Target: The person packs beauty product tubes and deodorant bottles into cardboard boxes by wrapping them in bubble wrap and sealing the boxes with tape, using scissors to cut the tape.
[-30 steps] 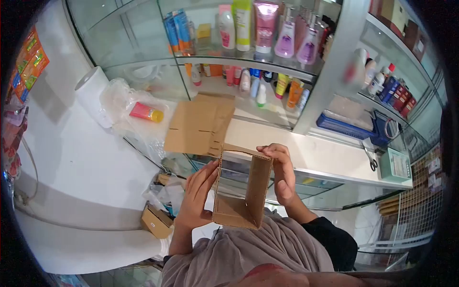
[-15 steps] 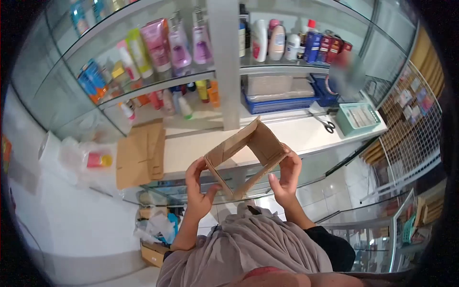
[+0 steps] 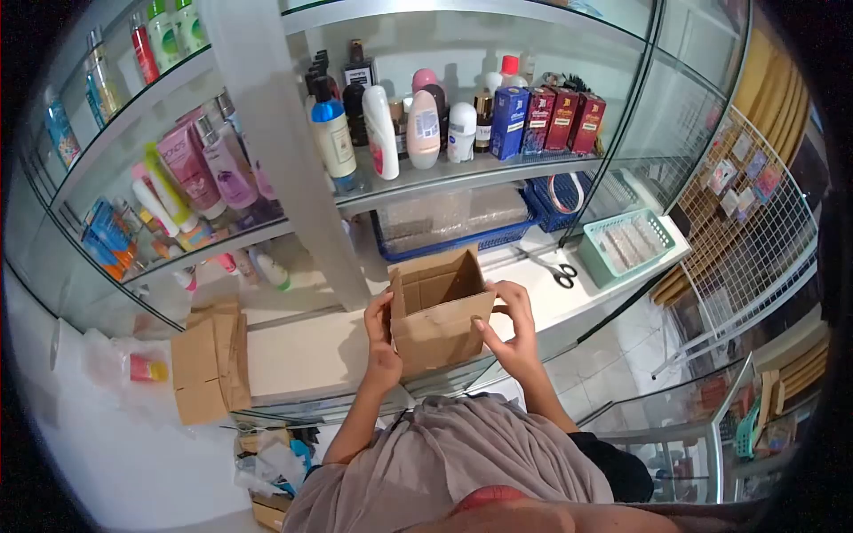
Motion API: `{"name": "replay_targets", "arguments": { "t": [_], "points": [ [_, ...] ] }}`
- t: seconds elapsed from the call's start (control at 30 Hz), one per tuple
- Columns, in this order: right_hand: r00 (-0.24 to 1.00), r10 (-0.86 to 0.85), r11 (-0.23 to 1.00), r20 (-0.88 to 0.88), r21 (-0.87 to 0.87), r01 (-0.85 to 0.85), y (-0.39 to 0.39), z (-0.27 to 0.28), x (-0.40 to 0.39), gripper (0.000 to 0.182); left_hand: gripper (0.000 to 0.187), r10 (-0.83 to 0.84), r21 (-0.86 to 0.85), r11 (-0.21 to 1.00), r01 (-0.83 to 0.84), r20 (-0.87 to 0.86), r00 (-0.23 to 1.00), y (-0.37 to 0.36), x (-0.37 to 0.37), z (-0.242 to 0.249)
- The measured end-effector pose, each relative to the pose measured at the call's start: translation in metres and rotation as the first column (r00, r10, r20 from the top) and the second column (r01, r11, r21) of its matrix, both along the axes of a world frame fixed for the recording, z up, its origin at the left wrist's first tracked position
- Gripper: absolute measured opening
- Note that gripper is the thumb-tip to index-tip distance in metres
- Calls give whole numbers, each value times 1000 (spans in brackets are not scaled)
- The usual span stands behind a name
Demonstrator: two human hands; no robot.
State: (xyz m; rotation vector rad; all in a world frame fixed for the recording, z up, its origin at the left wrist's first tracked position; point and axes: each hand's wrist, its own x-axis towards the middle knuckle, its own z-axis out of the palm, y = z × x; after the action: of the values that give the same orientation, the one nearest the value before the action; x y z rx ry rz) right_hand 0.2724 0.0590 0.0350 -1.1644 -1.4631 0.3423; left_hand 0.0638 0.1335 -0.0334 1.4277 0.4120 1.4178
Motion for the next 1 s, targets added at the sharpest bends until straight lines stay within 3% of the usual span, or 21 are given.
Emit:
{"name": "replay_targets", "arguments": {
  "t": [0.1, 0.2, 0.3, 0.4, 0.5, 0.6, 0.8, 0.9, 1.0],
  "points": [
    [999, 40, 999, 7, -16, -40, 14, 0, 20, 43, 99, -53, -66, 996, 60, 92, 994, 8, 20, -7],
    [992, 107, 994, 61, -5, -107, 27, -8, 44, 38, 98, 39, -89, 995, -41, -15, 999, 12, 29, -15],
    [975, 191, 981, 115, -5, -192, 42, -12, 62, 31, 89, 147, 37, 989, -142, -255, 956, 18, 27, -16],
    [947, 298, 955, 117, -18, -298, 52, -10, 68, 31, 83, 210, 34, 978, -208, -247, 946, 15, 29, -16],
    [912, 397, 916, 99, -96, -388, 60, -12, 74, 32, 82, 172, -12, 983, -182, -262, 950, 15, 22, -23],
    [891, 392, 919, 227, -70, -387, 66, -12, 74, 34, 79, 191, -22, 979, -203, -257, 947, 9, 21, -20],
    [932, 335, 939, 137, 38, -343, 72, -25, 62, 21, 65, 144, -46, 987, -154, -175, 974, 5, 26, -6],
    [923, 384, 922, -8, 48, -384, 73, -26, 51, 30, 57, 202, -113, 967, -228, -202, 958, 1, 32, -1],
    [840, 497, 866, -220, 60, -496, 78, -47, 45, 52, 52, 254, -141, 950, -278, -167, 953, 0, 38, -3]
  ]
}}
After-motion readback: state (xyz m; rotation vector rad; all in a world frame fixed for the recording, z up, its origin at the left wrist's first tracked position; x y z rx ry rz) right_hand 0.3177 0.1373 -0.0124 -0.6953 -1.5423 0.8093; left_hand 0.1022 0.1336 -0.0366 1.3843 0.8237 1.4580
